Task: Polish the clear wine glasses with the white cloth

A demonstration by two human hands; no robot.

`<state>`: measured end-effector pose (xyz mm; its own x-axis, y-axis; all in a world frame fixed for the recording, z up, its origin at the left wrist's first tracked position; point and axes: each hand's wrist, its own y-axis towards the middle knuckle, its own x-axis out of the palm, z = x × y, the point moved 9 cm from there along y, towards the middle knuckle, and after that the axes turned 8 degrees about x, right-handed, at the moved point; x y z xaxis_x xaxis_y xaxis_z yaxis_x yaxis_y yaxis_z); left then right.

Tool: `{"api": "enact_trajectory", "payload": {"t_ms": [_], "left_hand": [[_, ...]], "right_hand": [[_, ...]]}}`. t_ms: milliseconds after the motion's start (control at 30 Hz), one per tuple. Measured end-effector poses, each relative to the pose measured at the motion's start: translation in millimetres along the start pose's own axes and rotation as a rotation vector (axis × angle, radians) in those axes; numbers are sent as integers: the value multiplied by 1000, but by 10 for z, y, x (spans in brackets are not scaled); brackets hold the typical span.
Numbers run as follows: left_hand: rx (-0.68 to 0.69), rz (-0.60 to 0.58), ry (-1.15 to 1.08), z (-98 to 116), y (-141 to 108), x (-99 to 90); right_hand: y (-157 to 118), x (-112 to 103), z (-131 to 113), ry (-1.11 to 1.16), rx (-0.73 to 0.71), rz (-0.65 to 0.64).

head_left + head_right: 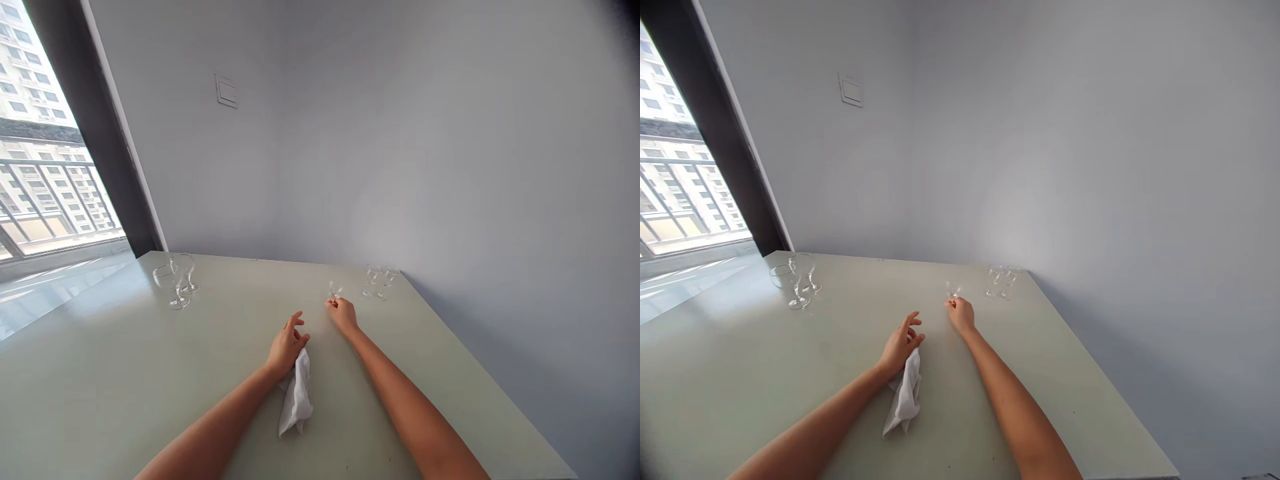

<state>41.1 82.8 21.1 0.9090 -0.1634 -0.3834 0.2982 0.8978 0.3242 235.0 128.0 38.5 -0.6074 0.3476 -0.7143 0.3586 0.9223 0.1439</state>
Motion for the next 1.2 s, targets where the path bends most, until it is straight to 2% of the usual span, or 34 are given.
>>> {"api": "enact_trajectory", "payload": {"t_ms": [133,267,500,667,800,900,1000,1067,1133,1200], "left_hand": [[1,-76,43,15,-28,60],[-32,-72,18,29,-37,34],[-2,-50,-2,9,-33,37],[-1,-10,-13,18,-24,-7],[-9,113,-64,19,-6,-120],[14,317,-23,23,-26,-299],[43,537,38,30,-58,-529],[28,680,32,-20,-46,-747],[-41,841,7,-140,-19,-1066],[-184,999,13,-321,-5,-1469]], "right_hand": [[318,-159,442,-82,156,39],[517,-221,691,-135,246,64],[788,-244,822,-158,301,112],[779,-307,820,-121,306,148],[498,-397,777,-48,301,219],[116,-322,587,18,241,187],[-374,-95,186,67,99,21],[-733,130,-168,85,-54,-199],[-1037,285,-411,47,-137,-357],[-1193,374,-484,-52,-126,-423]]}}
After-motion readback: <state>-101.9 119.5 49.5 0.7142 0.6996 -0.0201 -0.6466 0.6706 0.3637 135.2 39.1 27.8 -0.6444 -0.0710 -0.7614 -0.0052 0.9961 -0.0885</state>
